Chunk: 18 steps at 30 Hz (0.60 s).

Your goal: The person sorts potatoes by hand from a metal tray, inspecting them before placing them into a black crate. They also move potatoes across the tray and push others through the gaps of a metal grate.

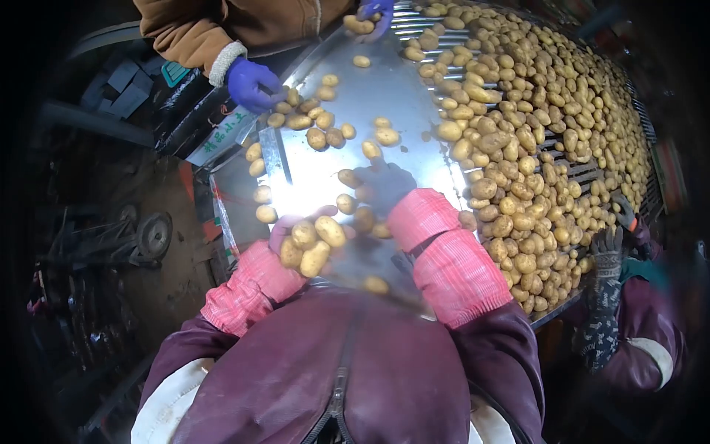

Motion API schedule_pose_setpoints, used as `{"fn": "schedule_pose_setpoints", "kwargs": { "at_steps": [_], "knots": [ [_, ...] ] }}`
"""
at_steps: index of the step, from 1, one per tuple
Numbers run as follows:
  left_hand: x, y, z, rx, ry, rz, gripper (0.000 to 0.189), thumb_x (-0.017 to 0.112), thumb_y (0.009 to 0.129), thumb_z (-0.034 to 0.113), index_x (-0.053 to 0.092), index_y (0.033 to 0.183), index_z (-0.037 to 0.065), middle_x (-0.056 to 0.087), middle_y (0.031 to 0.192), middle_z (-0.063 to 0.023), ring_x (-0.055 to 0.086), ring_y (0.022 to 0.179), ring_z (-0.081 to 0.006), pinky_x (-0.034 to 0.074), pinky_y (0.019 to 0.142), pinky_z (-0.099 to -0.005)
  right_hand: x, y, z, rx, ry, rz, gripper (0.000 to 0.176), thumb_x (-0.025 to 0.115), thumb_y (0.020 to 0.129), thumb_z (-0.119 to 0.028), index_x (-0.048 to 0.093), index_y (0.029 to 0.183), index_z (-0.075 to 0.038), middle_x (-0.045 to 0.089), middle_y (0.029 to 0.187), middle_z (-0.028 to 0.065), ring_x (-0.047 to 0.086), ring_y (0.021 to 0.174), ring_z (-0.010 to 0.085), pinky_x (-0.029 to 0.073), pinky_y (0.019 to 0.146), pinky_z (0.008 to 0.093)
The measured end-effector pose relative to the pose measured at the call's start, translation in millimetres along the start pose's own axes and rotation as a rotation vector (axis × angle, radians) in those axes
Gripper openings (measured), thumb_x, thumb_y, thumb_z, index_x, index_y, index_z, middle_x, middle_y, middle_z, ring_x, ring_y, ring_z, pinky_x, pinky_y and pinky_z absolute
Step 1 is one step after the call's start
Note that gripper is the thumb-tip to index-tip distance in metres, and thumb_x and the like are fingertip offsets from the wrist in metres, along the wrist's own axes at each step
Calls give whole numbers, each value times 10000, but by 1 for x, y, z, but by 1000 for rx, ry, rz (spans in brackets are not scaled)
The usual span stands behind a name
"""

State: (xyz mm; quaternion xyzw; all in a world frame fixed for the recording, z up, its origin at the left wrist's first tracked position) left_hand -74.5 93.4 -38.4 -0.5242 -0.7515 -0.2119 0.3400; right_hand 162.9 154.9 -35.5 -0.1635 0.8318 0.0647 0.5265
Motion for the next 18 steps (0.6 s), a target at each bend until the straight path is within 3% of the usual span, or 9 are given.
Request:
{"fn": "schedule_pose_setpoints", "kwargs": {
  "at_steps": [4,6,7,9,10,11,14,15,18],
  "knots": [
    [6,2,14,-258,-257,131,552,468,962,314,434,1420,8,527,1311,-309,564,1167,-464,482,978,-549,10,12,9,60,-96,-42,280,608,907,-265,614,1180,-206,584,1134,99,640,939,347,532,815,429],
    [-2,0,12,-96,282,275,493,431,995,268,422,1416,11,528,1256,-216,564,1055,-365,489,877,-437,8,8,13,136,-45,-43,252,597,922,-265,619,1167,-209,594,1110,100,641,943,344,531,815,430],
    [10,0,-9,77,792,350,472,400,1014,260,403,1417,16,520,1207,-132,557,949,-271,486,786,-332,5,5,14,187,7,-29,246,592,929,-266,621,1168,-213,597,1102,107,641,943,343,531,813,431],
    [11,6,-15,63,819,405,435,407,1019,237,418,1407,40,522,1158,-95,562,918,-251,496,738,-322,-5,-10,8,267,172,58,276,608,927,-245,623,1194,-176,616,1062,115,652,946,310,528,826,410],
    [12,9,-18,56,832,432,418,410,1022,226,426,1402,52,523,1133,-76,565,903,-241,501,714,-316,-14,-19,-6,161,276,85,291,616,921,-233,623,1201,-155,620,1057,113,652,946,295,526,828,396],
    [-12,6,9,-145,499,360,429,414,1021,235,441,1407,49,549,1225,-127,584,1024,-324,536,769,-396,-20,-37,-25,64,382,119,307,625,914,-220,623,1209,-134,623,1051,111,651,946,280,524,829,382],
    [10,1,-5,-418,118,232,512,425,1017,333,383,1467,92,533,1369,-192,575,1189,-414,575,817,-467,-45,-60,-67,-153,535,116,334,633,898,-176,624,1219,-84,628,1044,99,644,946,233,518,826,337],
    [10,-1,-14,-413,112,202,542,434,1011,362,361,1479,99,518,1386,-195,567,1199,-417,576,812,-466,-49,-67,-73,-201,556,98,339,633,894,-160,625,1220,-70,628,1043,94,641,946,218,516,823,322],
    [-12,-6,2,-360,526,118,562,481,1004,372,337,1478,107,471,1377,-92,394,1315,-407,499,943,-449,-43,-76,-45,175,622,132,306,619,899,-163,646,1196,-95,625,1060,95,631,959,209,511,829,309]
  ]
}}
Point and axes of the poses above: each hand's wrist, its own y-axis towards the middle knuckle, its own x-axis out of the palm, z = x × y, the point moved 1 cm from there along y, towards the middle knuckle
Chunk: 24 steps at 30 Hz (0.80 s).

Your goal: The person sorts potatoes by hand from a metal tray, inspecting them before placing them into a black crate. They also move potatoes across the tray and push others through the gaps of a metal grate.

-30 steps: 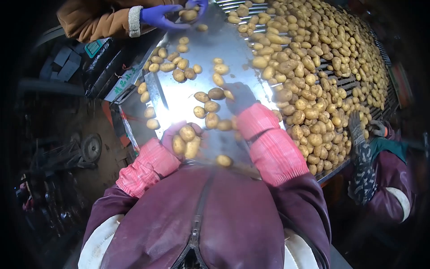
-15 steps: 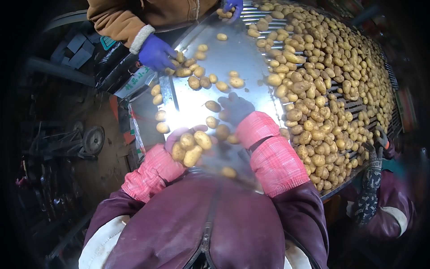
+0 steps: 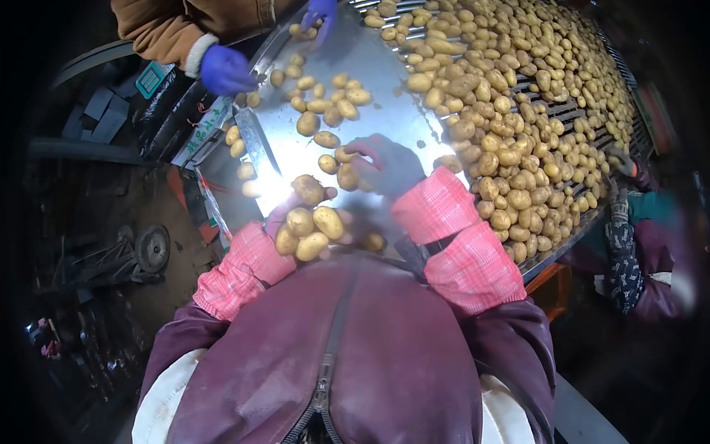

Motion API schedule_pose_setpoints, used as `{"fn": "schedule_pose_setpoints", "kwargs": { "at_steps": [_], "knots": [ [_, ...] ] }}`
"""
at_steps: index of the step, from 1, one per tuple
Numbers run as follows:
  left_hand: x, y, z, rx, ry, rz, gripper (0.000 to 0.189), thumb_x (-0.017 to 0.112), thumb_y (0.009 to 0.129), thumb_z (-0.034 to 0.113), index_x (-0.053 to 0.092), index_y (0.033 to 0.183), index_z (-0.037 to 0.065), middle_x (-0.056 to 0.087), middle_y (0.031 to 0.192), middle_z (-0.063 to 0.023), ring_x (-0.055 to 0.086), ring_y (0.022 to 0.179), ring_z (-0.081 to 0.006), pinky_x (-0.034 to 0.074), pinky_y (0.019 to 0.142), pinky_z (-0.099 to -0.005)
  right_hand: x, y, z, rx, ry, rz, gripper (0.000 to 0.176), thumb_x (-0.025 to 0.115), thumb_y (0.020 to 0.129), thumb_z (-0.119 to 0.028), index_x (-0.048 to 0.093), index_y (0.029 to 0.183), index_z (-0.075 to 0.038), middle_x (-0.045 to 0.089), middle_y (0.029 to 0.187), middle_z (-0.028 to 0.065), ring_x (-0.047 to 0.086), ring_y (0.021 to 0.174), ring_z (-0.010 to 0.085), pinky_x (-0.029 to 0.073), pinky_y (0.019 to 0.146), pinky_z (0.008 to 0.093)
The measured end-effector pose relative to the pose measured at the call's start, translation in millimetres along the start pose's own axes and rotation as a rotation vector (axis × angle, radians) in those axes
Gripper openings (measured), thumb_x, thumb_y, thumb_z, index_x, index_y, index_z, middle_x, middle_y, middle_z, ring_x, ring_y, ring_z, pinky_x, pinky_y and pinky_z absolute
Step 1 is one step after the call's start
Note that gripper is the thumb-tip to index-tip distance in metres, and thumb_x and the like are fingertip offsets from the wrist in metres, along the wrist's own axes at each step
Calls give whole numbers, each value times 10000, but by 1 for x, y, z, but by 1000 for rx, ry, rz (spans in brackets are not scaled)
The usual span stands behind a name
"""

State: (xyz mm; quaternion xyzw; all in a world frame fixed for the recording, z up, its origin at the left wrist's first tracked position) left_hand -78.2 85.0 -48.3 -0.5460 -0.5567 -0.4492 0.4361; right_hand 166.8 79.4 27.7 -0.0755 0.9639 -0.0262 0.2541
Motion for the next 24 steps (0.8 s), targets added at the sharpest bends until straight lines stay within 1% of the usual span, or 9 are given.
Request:
{"fn": "schedule_pose_setpoints", "kwargs": {
  "at_steps": [1,5,9,12,13,17,18,21,24],
  "knots": [
    [-13,-2,0,5,10,2,564,489,1004,363,326,1482,113,446,1393,-86,352,1345,-417,481,977,-462,4,0,4,145,-44,-74,357,632,886,-216,630,1237,-146,608,1116,104,626,992,239,517,853,356],
    [-26,-13,-17,69,-117,43,592,492,1007,339,261,1520,154,350,1497,-188,357,1356,-486,493,976,-543,55,10,35,-130,-796,-202,299,529,923,-238,585,1211,-185,627,1112,132,667,959,308,549,793,439],
    [16,-15,-35,322,434,260,614,498,1007,339,217,1537,207,375,1470,-223,500,1245,-483,557,867,-539,57,24,25,-64,-847,-321,409,550,894,-200,555,1302,-215,630,1118,146,667,922,309,546,799,431],
    [16,-14,-37,428,500,331,599,529,1000,355,248,1510,217,464,1383,-230,596,1127,-448,603,740,-512,31,3,26,202,-258,-208,473,591,854,-170,544,1324,-185,648,1069,107,669,869,242,546,780,375],
    [8,-15,-34,443,480,360,589,534,997,362,264,1499,215,479,1365,-236,615,1095,-439,610,708,-506,23,-8,38,285,297,-224,472,612,834,-154,549,1301,-125,638,1010,50,648,830,170,539,754,327],
    [29,0,-34,505,486,478,620,571,958,428,319,1463,171,550,1266,-214,661,973,-371,597,621,-453,-8,-85,54,199,729,154,340,477,948,-184,540,1253,-49,671,996,101,645,832,171,491,640,273],
    [40,3,-37,501,613,585,699,595,926,496,328,1463,138,568,1246,-192,653,984,-333,580,641,-432,-17,-101,37,299,1204,269,339,475,957,-236,555,1239,-66,667,1025,116,648,802,186,489,616,277],
    [37,6,-43,486,655,429,749,607,904,514,314,1467,118,543,1270,-210,640,1011,-337,578,668,-440,-33,-122,90,336,435,506,330,571,914,-230,578,1211,-85,638,1031,108,647,752,197,490,579,285],
    [39,10,-53,372,636,287,758,611,902,506,305,1473,113,511,1301,-221,619,1054,-347,570,708,-455,-59,-109,101,445,230,553,333,634,871,-205,585,1184,-104,590,1095,119,651,757,216,513,599,316]
  ]
}}
Point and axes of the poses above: each hand's wrist, its own y-axis towards the middle knuckle, its own x-axis out of the palm, z = x × y, the point moved 1 cm from there along y, towards the middle knuckle
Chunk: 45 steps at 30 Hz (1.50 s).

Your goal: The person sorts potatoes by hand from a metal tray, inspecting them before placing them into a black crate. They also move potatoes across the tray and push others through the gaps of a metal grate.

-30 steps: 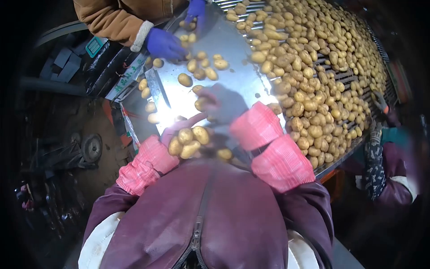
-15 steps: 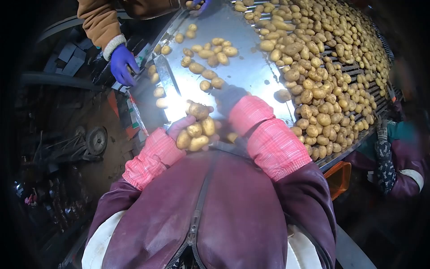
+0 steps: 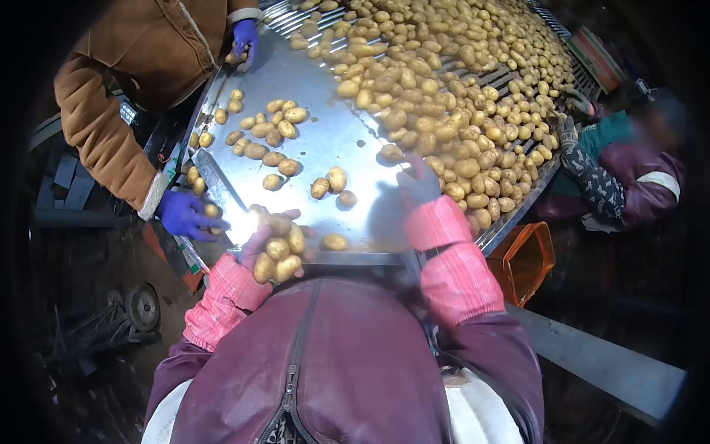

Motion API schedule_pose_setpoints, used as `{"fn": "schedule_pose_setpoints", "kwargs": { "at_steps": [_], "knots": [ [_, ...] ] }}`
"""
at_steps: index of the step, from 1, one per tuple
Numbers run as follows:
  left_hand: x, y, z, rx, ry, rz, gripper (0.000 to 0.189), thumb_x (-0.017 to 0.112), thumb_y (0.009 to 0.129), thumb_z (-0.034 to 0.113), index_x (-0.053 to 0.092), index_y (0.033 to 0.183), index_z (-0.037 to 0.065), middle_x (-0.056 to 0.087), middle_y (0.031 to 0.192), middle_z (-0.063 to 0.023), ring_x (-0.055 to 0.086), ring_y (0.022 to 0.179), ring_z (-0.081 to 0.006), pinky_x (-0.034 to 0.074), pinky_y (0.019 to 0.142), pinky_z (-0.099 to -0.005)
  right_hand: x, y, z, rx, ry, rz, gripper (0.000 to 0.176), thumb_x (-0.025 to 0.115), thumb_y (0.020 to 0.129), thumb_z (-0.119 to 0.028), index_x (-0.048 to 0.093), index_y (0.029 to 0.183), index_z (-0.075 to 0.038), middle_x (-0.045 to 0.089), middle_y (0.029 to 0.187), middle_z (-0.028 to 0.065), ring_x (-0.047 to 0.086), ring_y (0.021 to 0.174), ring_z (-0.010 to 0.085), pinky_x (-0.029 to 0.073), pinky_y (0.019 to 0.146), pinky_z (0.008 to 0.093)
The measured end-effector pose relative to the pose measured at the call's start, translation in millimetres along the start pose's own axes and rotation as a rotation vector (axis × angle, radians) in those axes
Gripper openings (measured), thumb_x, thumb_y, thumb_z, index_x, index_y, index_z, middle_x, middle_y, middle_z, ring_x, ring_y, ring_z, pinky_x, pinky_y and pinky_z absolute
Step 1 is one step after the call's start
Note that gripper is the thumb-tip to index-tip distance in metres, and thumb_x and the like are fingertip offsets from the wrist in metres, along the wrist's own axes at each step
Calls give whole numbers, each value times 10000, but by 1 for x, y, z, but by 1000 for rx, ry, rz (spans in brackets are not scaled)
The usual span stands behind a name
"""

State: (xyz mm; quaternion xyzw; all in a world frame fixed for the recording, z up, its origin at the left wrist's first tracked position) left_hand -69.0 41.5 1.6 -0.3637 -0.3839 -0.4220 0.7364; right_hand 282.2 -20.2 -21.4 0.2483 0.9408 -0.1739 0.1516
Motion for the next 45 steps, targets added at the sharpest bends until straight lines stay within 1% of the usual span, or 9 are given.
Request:
{"fn": "schedule_pose_setpoints", "kwargs": {
  "at_steps": [5,14,17,19,24,26,34,38,45],
  "knots": [
    [14,-10,0,-138,50,21,826,612,888,528,280,1462,37,470,1320,-282,592,1086,-390,573,742,-463,35,37,-18,-184,-922,-27,426,616,851,-162,541,1270,-149,505,1244,180,652,984,349,546,819,424],
    [-4,-41,6,-88,36,80,793,592,896,529,283,1471,79,478,1304,-271,590,1083,-372,566,766,-465,58,-18,2,22,-455,-156,515,674,808,-161,545,1306,-166,631,1101,155,662,822,241,554,702,352],
    [-21,-43,5,-71,-15,61,765,576,908,523,292,1469,87,480,1295,-269,604,1055,-381,572,747,-477,84,-14,10,-795,-614,3,489,681,821,-154,562,1295,-169,646,1034,116,638,738,169,534,616,295],
    [-28,-40,7,-92,-39,82,750,568,913,522,298,1470,97,475,1307,-273,610,1050,-396,576,738,-491,111,-6,-1,-927,-625,-45,457,667,841,-165,572,1287,-161,648,1008,105,625,713,152,515,580,276],
    [-28,-32,19,-147,-62,114,773,590,899,539,317,1478,107,535,1292,-216,632,1042,-348,577,714,-443,126,-26,-71,178,292,-376,397,576,913,-259,581,1258,-62,653,959,124,596,659,137,446,505,240],
    [-25,-26,19,-160,-77,65,762,593,901,532,326,1472,103,541,1282,-217,638,1029,-354,589,709,-442,111,-50,-83,251,564,-414,405,531,938,-291,584,1240,-26,649,926,126,581,644,120,410,483,220],
    [-10,2,8,-234,4,-69,729,544,930,536,316,1459,90,479,1315,-292,609,1043,-426,588,690,-483,75,-100,-55,144,595,-178,391,520,976,-315,598,1229,-27,635,892,88,555,625,108,422,506,213],
    [0,18,-18,-330,-106,-68,688,556,929,518,347,1449,120,529,1261,-244,626,1003,-398,596,681,-470,68,-91,-14,55,399,-93,390,516,994,-290,577,1254,-6,647,1064,86,622,947,154,506,837,284],
    [66,40,-80,-621,145,96,611,506,954,532,433,1402,123,579,1235,-190,633,955,-389,546,636,-460,19,-189,21,-150,531,-188,493,615,952,-349,540,1350,-69,636,1186,108,579,1119,170,462,947,308]
  ]
}}
Point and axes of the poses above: each hand's wrist, its own y-axis towards the middle knuckle, its own x-axis out of the palm, z = x × y, the point moved 1 cm from there along y, towards the middle knuckle
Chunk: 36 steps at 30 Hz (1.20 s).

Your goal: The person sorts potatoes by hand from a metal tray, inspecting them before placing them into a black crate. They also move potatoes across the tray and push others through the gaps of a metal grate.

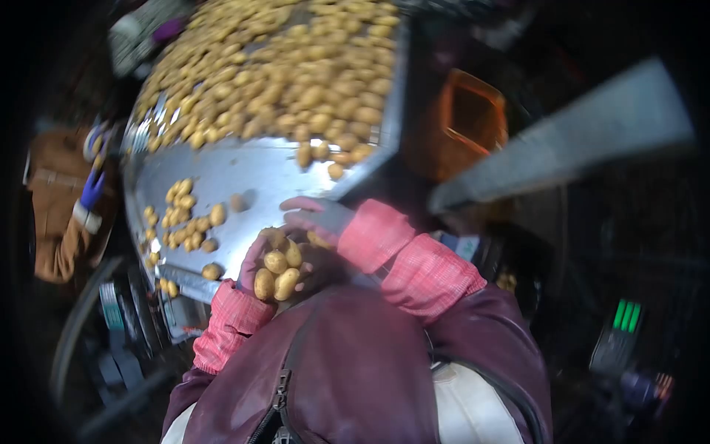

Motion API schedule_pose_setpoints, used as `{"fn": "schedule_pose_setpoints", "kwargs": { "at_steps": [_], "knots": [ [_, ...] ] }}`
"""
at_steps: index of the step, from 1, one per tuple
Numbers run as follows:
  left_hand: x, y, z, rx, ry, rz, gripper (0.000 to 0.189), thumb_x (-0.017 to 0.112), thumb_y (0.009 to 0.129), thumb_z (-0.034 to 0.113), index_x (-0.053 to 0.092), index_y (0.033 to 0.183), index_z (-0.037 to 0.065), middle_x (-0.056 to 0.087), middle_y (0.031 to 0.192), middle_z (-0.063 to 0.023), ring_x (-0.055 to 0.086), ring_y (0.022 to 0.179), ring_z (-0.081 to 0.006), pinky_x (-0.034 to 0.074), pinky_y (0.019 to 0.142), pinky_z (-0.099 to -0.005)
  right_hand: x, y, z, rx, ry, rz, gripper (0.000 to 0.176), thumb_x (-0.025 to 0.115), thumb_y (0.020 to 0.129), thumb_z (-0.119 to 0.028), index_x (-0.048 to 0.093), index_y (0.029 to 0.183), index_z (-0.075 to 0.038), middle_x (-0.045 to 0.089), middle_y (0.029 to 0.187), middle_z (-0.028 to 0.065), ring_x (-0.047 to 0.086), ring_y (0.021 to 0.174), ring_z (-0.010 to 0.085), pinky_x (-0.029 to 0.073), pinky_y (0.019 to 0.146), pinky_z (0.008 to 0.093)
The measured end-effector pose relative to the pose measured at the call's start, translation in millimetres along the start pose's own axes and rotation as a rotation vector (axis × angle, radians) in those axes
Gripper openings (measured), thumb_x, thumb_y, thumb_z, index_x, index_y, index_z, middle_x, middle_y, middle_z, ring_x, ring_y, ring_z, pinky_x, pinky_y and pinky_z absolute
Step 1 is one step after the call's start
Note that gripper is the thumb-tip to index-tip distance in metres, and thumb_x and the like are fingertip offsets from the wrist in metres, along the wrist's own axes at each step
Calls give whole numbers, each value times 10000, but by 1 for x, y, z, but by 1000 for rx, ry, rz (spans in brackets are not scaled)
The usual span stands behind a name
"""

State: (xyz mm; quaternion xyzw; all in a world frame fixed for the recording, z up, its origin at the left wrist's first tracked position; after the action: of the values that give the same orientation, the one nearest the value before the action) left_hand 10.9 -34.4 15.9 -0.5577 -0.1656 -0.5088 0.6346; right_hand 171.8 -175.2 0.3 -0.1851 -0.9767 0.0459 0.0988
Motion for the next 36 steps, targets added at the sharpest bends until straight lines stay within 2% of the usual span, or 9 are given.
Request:
{"fn": "schedule_pose_setpoints", "kwargs": {
  "at_steps": [7,10,13,20,22,27,30,33,36],
  "knots": [
    [94,89,-60,-334,540,-418,621,458,971,534,441,1371,59,600,1237,-144,638,995,-248,586,699,-372,-38,-132,20,72,108,384,419,591,985,-287,554,1328,-49,621,1229,69,538,1186,158,433,1007,320],
    [138,118,-101,-421,642,-539,593,474,972,500,443,1370,62,629,1189,-118,649,983,-224,586,695,-342,-73,-179,74,-434,-394,533,401,568,993,-283,559,1323,-55,617,1244,66,539,1202,162,436,1016,325],
    [187,136,-151,-596,670,-575,579,506,964,468,440,1374,64,651,1159,-94,659,996,-218,590,707,-325,-70,-254,50,-136,374,753,329,555,1000,-287,602,1255,-85,640,1192,72,569,1173,190,441,1014,348],
    [227,173,-275,-897,679,-447,531,513,943,532,550,1282,124,639,1170,-94,659,933,-232,567,780,-405,-59,-393,33,-122,1072,1325,418,646,931,-343,582,1293,-144,637,1215,86,649,1035,212,570,817,412],
    [230,176,-289,-866,676,-517,595,559,916,545,540,1315,104,608,1259,-125,645,1042,-300,545,871,-467,-77,-450,113,-172,888,1449,466,608,937,-392,541,1326,-145,617,1224,103,638,1039,240,562,829,424],
    [193,183,-272,-470,836,-714,699,636,913,457,389,1454,91,536,1317,-152,629,1086,-302,572,798,-439,-115,-530,266,-139,1132,1594,589,514,953,-513,440,1409,-148,569,1246,148,611,1049,309,544,857,454],
    [195,168,-214,-540,879,-466,659,666,929,329,367,1467,93,543,1243,-121,629,1041,-222,575,792,-395,-111,-462,179,255,518,1864,532,536,949,-400,470,1398,-122,571,1236,127,610,1014,271,545,796,364],
    [150,158,-165,-202,974,-380,575,653,945,262,423,1430,57,565,1229,-117,615,1030,-177,549,850,-337,-133,-385,128,-55,221,1485,466,537,962,-252,462,1400,-108,572,1193,131,603,888,174,517,696,259],
    [110,121,-112,609,1179,-265,445,685,907,265,575,1292,72,624,1033,-80,626,871,-181,517,753,-293,-132,-256,67,-169,-73,1123,387,559,954,-136,532,1335,-77,591,1052,58,559,715,94,457,562,201]
  ]
}}
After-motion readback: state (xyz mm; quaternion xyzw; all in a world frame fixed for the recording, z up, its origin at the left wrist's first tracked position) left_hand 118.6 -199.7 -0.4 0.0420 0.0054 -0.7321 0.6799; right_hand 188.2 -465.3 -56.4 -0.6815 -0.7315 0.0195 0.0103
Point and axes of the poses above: each hand's wrist, its own y-axis towards the middle knuckle, its own x-axis out of the palm, z = x × y, the point moved 1 cm from there along y, towards the middle knuckle
